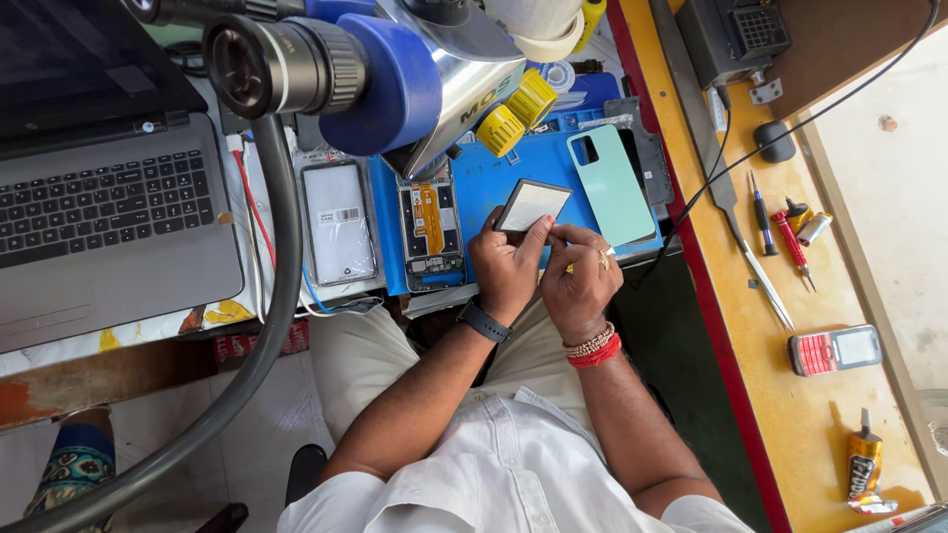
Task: The person peels a protective film from a replacement phone screen and prepares the screen assembly at the workbench. They then use tweezers to work on the opened phone body, manipulating small components on the blue repair mat.
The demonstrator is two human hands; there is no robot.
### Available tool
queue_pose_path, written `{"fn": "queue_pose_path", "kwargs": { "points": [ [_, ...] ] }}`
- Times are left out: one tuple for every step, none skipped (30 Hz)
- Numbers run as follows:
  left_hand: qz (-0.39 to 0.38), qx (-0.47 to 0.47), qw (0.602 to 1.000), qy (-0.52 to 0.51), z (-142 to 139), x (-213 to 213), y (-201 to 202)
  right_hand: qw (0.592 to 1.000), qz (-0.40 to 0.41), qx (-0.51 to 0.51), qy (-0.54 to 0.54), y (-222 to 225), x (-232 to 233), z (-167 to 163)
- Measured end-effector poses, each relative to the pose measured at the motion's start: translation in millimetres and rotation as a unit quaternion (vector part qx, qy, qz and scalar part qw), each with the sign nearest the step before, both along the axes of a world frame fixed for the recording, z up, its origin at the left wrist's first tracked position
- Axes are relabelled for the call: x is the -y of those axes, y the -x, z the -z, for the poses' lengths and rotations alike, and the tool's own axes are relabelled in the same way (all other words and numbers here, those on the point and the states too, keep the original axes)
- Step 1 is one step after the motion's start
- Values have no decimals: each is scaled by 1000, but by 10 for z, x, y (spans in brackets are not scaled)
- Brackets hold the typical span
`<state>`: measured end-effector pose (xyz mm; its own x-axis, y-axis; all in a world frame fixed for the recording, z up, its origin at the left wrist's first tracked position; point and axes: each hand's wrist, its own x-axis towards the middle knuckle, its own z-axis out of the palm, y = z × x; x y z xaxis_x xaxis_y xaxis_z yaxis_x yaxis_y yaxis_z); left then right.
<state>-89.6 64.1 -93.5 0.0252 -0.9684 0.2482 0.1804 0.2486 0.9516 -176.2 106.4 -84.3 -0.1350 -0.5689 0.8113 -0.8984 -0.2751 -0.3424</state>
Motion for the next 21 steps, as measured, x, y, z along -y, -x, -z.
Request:
{"fn": "queue_pose_path", "kwargs": {
  "points": [
    [0,0,1000,1,-5,-7,-1,1000,-4,2,-2,2,-4,-1],
    [0,-1,1000,1,-7,-13,-2,1000,-8,4,-5,2,-10,3],
    [-1,-1,1000,3,-8,-12,-1,1000,-8,6,-6,1,-10,10],
    [3,-7,1000,1,-8,-13,2,1000,-8,9,-6,1,-8,20],
    [6,-11,1000,-2,-7,-17,0,1000,-9,11,-7,3,-9,30],
    [10,-15,1000,-4,-14,-19,-2,1000,-12,12,-6,5,-7,36],
    [5,-3,1000,-1,-22,-22,-6,1000,-14,13,-5,6,-5,39],
    [1,9,1000,2,-33,-28,-11,1000,-16,14,-3,5,-4,33],
    [-3,19,1000,6,-49,-27,-8,1000,-21,19,-1,1,-8,22],
    [-2,17,1000,5,-64,-25,-3,999,-28,22,5,5,-13,18],
    [-3,15,1000,6,-84,-29,-4,999,-36,25,12,13,-14,13],
    [-4,14,1000,4,-101,-30,-8,997,-42,65,8,15,-24,0],
    [6,-9,1000,-3,-114,-29,-11,993,-47,107,0,15,-48,-11],
    [18,-32,999,-13,-123,-33,-10,988,-49,149,-10,23,-67,-21],
    [32,-56,998,-24,-128,-40,-5,988,-59,146,-14,44,-74,-31],
    [31,-49,998,-17,-127,-49,2,988,-66,141,-21,82,-82,-43],
    [30,-43,999,-12,-123,-53,3,987,-73,137,-28,117,-91,-50],
    [30,-36,999,-8,-118,-58,3,988,-81,130,-35,147,-96,-52],
    [29,-37,999,-5,-115,-67,6,987,-89,124,-42,176,-100,-54],
    [29,-38,999,-2,-114,-68,8,987,-97,118,-48,197,-101,-54],
    [29,-39,999,2,-117,-71,8,987,-98,118,-53,212,-101,-56]
  ]
}}
